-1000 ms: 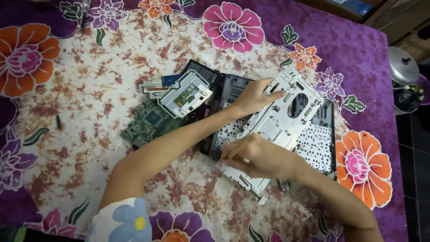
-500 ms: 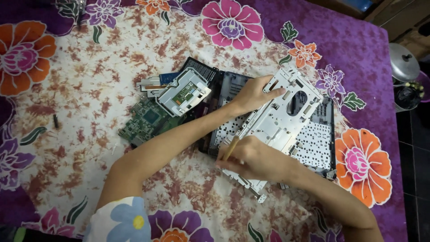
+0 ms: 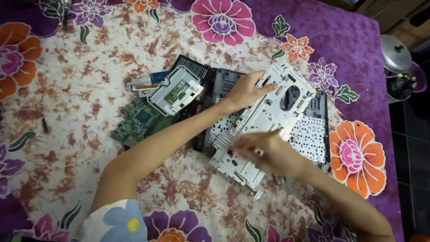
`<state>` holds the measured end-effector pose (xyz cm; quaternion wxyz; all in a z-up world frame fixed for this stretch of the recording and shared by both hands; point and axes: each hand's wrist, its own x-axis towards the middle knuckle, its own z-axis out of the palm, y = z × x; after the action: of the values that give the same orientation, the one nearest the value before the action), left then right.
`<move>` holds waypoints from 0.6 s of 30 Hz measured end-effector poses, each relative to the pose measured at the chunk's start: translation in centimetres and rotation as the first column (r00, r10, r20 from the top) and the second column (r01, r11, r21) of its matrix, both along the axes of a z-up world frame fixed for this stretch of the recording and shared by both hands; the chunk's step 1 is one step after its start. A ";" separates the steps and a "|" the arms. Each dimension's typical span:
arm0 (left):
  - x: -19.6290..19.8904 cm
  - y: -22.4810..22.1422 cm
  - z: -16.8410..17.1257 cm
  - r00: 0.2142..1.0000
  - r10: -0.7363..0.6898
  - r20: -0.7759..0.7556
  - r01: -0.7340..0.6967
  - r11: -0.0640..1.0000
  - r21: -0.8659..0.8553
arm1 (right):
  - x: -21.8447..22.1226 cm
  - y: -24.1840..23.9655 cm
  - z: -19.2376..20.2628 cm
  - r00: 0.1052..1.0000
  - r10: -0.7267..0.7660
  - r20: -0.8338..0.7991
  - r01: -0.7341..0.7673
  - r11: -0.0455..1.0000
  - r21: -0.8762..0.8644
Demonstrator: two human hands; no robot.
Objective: Cleaning the internal frame and keyboard assembly of a disassembled laptop using a small brush.
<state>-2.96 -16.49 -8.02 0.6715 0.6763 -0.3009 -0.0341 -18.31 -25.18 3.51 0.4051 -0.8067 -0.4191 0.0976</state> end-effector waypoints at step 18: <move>-0.7 1.1 1.6 0.999 0.043 -0.027 -0.041 0.996 0.075 | -1.5 -0.5 -2.7 0.999 -0.022 -0.042 0.027 0.993 0.111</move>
<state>-3.62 -15.34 -6.40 0.6506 0.7064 -0.2757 -0.0408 -19.82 -25.67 0.83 0.4594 -0.7856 -0.4056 0.0855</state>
